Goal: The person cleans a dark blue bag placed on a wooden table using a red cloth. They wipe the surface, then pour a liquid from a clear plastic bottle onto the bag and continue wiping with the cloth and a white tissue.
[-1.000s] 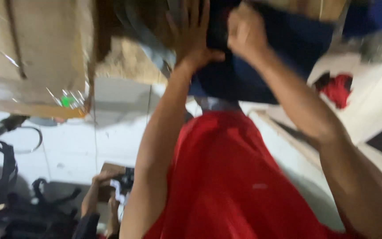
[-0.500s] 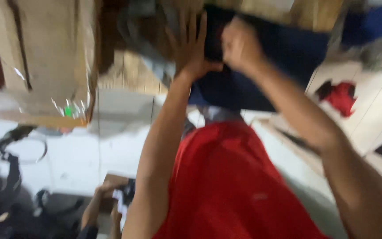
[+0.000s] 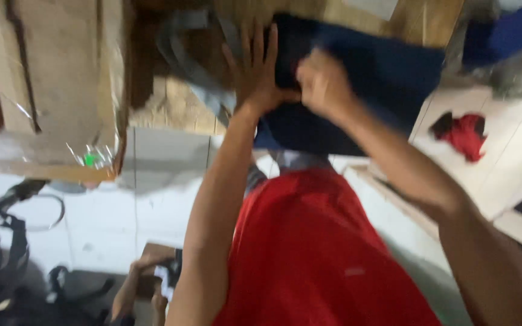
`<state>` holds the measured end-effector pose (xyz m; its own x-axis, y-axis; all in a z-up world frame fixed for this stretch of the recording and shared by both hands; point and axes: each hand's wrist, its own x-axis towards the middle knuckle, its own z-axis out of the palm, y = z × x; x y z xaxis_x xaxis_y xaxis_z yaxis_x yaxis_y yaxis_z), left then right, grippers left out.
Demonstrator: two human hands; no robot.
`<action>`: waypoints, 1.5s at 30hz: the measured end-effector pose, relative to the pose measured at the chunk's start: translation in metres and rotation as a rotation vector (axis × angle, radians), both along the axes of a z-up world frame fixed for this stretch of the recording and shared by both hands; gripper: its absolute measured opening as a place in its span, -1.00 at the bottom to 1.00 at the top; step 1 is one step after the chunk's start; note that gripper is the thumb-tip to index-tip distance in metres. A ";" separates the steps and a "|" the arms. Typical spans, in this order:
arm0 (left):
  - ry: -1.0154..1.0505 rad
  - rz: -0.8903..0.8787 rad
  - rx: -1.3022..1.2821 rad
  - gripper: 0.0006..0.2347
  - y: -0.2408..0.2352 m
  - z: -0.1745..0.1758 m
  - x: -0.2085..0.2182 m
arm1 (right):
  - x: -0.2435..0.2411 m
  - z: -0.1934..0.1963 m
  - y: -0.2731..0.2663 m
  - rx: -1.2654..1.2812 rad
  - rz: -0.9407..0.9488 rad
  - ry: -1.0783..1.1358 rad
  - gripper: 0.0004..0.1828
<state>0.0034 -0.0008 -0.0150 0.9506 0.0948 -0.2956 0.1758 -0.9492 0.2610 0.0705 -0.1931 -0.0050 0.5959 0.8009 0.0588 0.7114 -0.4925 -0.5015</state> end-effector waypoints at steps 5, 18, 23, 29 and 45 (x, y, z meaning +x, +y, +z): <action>0.020 0.000 0.028 0.38 -0.001 0.010 0.004 | -0.013 -0.002 -0.008 -0.075 0.027 -0.176 -0.82; 0.108 -0.014 0.010 0.29 -0.006 0.015 -0.006 | 0.023 -0.023 0.026 0.073 0.063 -0.313 -0.91; -0.067 0.028 0.129 -0.06 -0.007 -0.001 -0.007 | -0.003 -0.022 0.037 -0.007 -0.031 -0.035 -0.88; -0.065 0.080 0.010 0.29 -0.005 -0.011 0.000 | 0.009 -0.002 0.032 -0.007 -0.006 -0.311 -0.95; 0.025 0.047 0.010 0.44 0.001 0.009 0.005 | 0.025 -0.007 0.035 0.096 -0.080 -0.233 -0.85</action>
